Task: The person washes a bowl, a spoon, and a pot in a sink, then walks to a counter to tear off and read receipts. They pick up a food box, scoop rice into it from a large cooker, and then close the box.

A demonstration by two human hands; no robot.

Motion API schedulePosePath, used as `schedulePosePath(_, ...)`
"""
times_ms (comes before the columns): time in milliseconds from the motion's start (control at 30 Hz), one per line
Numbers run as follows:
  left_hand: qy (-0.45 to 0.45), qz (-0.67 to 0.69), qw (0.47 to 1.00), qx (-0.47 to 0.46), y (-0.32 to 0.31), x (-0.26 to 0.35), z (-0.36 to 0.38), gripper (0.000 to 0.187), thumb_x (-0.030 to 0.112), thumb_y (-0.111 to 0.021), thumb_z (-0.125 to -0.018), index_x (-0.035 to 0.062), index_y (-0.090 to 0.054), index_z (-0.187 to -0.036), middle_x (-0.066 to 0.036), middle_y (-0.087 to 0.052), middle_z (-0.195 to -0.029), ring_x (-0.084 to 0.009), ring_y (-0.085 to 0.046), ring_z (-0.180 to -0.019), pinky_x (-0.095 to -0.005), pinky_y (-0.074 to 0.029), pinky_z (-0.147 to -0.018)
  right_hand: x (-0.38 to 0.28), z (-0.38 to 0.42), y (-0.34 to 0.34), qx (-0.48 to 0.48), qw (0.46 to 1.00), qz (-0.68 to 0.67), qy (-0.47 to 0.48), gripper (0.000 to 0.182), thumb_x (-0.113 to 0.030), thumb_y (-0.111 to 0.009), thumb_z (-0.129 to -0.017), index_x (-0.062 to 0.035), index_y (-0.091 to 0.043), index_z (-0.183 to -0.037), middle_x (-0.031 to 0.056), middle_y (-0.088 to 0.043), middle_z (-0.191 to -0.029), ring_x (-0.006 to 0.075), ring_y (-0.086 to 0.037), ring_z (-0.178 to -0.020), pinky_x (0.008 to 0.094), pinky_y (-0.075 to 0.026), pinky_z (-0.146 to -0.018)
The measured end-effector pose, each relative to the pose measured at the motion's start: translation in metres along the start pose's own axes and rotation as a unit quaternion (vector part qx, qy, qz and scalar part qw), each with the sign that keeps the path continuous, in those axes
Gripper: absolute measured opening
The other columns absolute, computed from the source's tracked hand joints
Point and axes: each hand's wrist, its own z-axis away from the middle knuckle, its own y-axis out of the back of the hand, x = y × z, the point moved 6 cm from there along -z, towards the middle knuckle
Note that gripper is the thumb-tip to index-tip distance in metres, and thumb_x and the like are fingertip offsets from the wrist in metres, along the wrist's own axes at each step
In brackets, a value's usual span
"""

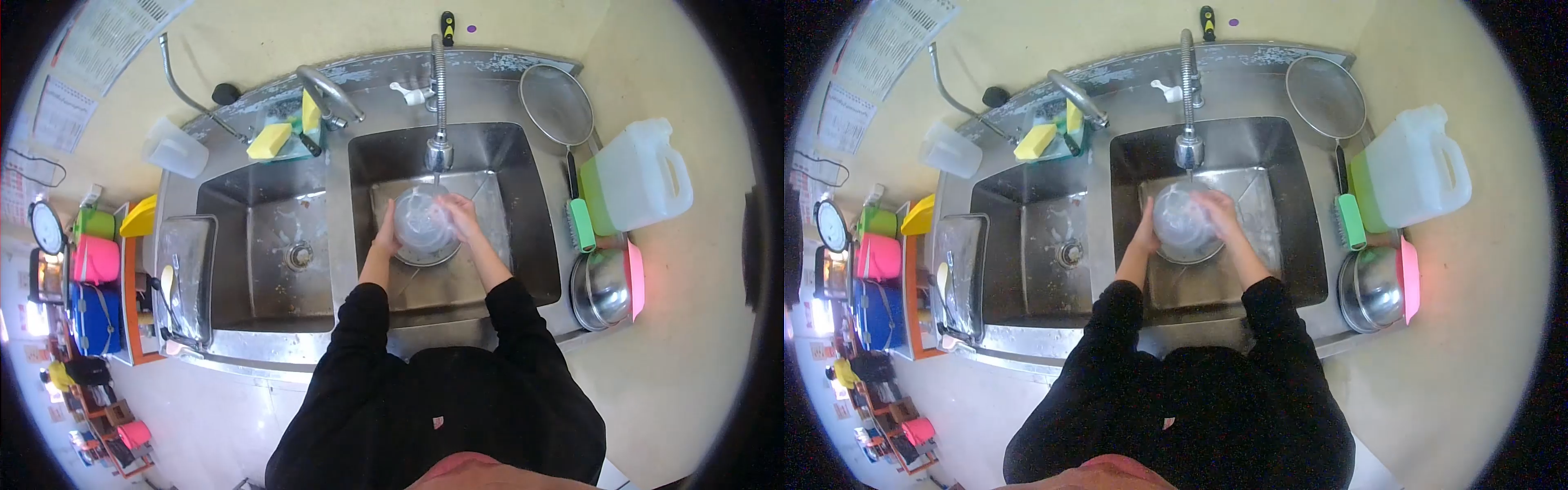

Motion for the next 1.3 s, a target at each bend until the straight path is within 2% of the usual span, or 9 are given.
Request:
schedulePosePath(167, -0.047, 0.033, 0.991, 0.118, -0.008, -0.027, -0.017, 0.068, 0.055, -0.048, -0.081, 0.0053, -0.036, -0.125, -0.008, -0.051, -0.113, -0.0245, -0.052, -0.095, -0.0398, -0.043, -0.079, -0.010, 0.011, 0.015, 0.242, 0.855, 0.456, 0.058, 0.035, -0.025, -0.052, -0.083, -0.0031, -0.054, -0.110, 0.0126, -0.058, -0.103, 0.0285, -0.054, -0.098, 0.0392, -0.041, -0.085)
schedulePosePath(233, -0.231, -0.424, 0.835, 0.263, 0.005, -0.024, -0.029, 0.055, 0.047, -0.050, -0.082, 0.0045, -0.044, -0.117, -0.011, -0.055, -0.106, -0.0243, -0.056, -0.089, -0.0402, -0.044, -0.077, -0.007, 0.025, -0.032, 0.128, 0.688, 0.703, 0.127, 0.045, -0.032, -0.039, -0.087, -0.0013, -0.046, -0.119, 0.0188, -0.045, -0.123, 0.0340, -0.041, -0.114, 0.0433, -0.030, -0.097)
schedulePosePath(333, -0.221, -0.302, 0.844, 0.384, -0.008, -0.030, -0.009, 0.052, 0.048, -0.057, -0.077, -0.0018, -0.059, -0.093, -0.016, -0.062, -0.088, -0.0219, -0.059, -0.079, -0.0379, -0.045, -0.069, -0.019, 0.035, -0.082, 0.009, 0.690, 0.661, 0.297, 0.027, -0.020, -0.046, -0.082, -0.0042, -0.062, -0.098, 0.0162, -0.058, -0.104, 0.0314, -0.052, -0.102, 0.0405, -0.038, -0.090)
schedulePosePath(400, -0.176, -0.179, 0.891, 0.377, -0.052, 0.004, 0.059, 0.056, 0.051, -0.063, -0.071, -0.0040, -0.063, -0.079, -0.014, -0.064, -0.077, -0.0217, -0.060, -0.069, -0.0378, -0.046, -0.062, 0.006, -0.016, -0.051, -0.007, 0.881, 0.473, -0.010, 0.031, -0.024, -0.049, -0.080, -0.0029, -0.062, -0.098, 0.0183, -0.060, -0.101, 0.0304, -0.052, -0.102, 0.0360, -0.039, -0.087)
schedulePosePath(667, -0.128, 0.002, 0.847, 0.516, -0.016, -0.013, 0.045, 0.072, 0.058, -0.057, -0.071, -0.0093, -0.057, -0.095, -0.026, -0.058, -0.097, -0.0336, -0.057, -0.090, -0.0404, -0.043, -0.080, 0.009, 0.045, -0.076, 0.028, 0.622, 0.678, 0.390, 0.044, -0.036, -0.044, -0.087, -0.0027, -0.053, -0.113, 0.0172, -0.054, -0.114, 0.0330, -0.052, -0.101, 0.0375, -0.040, -0.086)
schedulePosePath(733, -0.041, 0.109, 0.842, 0.527, -0.031, -0.012, 0.073, 0.074, 0.058, -0.057, -0.071, -0.0087, -0.055, -0.103, -0.024, -0.055, -0.106, -0.0308, -0.055, -0.097, -0.0402, -0.041, -0.085, 0.025, 0.015, -0.014, 0.137, 0.780, 0.564, 0.234, 0.042, -0.036, -0.045, -0.087, -0.0042, -0.054, -0.113, 0.0153, -0.055, -0.112, 0.0332, -0.052, -0.100, 0.0362, -0.041, -0.085)
schedulePosePath(933, 0.003, 0.096, 0.980, 0.173, 0.001, -0.076, -0.018, 0.087, 0.064, -0.049, -0.072, 0.0031, -0.032, -0.131, -0.015, -0.030, -0.137, -0.0308, -0.025, -0.127, -0.0430, -0.025, -0.100, -0.003, 0.011, -0.014, 0.156, 0.968, 0.198, 0.006, 0.039, -0.031, -0.046, -0.089, 0.0002, -0.054, -0.111, 0.0130, -0.057, -0.108, 0.0252, -0.054, -0.099, 0.0304, -0.043, -0.080)
schedulePosePath(1133, 0.049, 0.092, 0.994, 0.017, 0.004, -0.048, -0.020, 0.053, 0.049, -0.044, -0.075, 0.0158, -0.042, -0.116, -0.017, -0.031, -0.130, -0.0354, -0.030, -0.120, -0.0549, -0.028, -0.093, 0.009, 0.045, -0.085, -0.291, 0.703, 0.646, 0.057, 0.039, -0.034, -0.041, -0.087, -0.0020, -0.057, -0.102, 0.0170, -0.061, -0.089, 0.0325, -0.057, -0.086, 0.0372, -0.043, -0.077)
schedulePosePath(1300, 0.029, 0.041, 0.998, 0.022, -0.050, -0.020, 0.049, 0.044, 0.033, -0.035, -0.085, 0.0092, -0.041, -0.121, -0.019, -0.053, -0.108, -0.0312, -0.055, -0.093, -0.0473, -0.045, -0.076, 0.006, 0.011, -0.045, -0.080, 0.628, 0.766, -0.113, 0.036, -0.031, -0.052, -0.080, -0.0010, -0.052, -0.100, 0.0247, -0.052, -0.109, 0.0327, -0.047, -0.109, 0.0399, -0.037, -0.090)
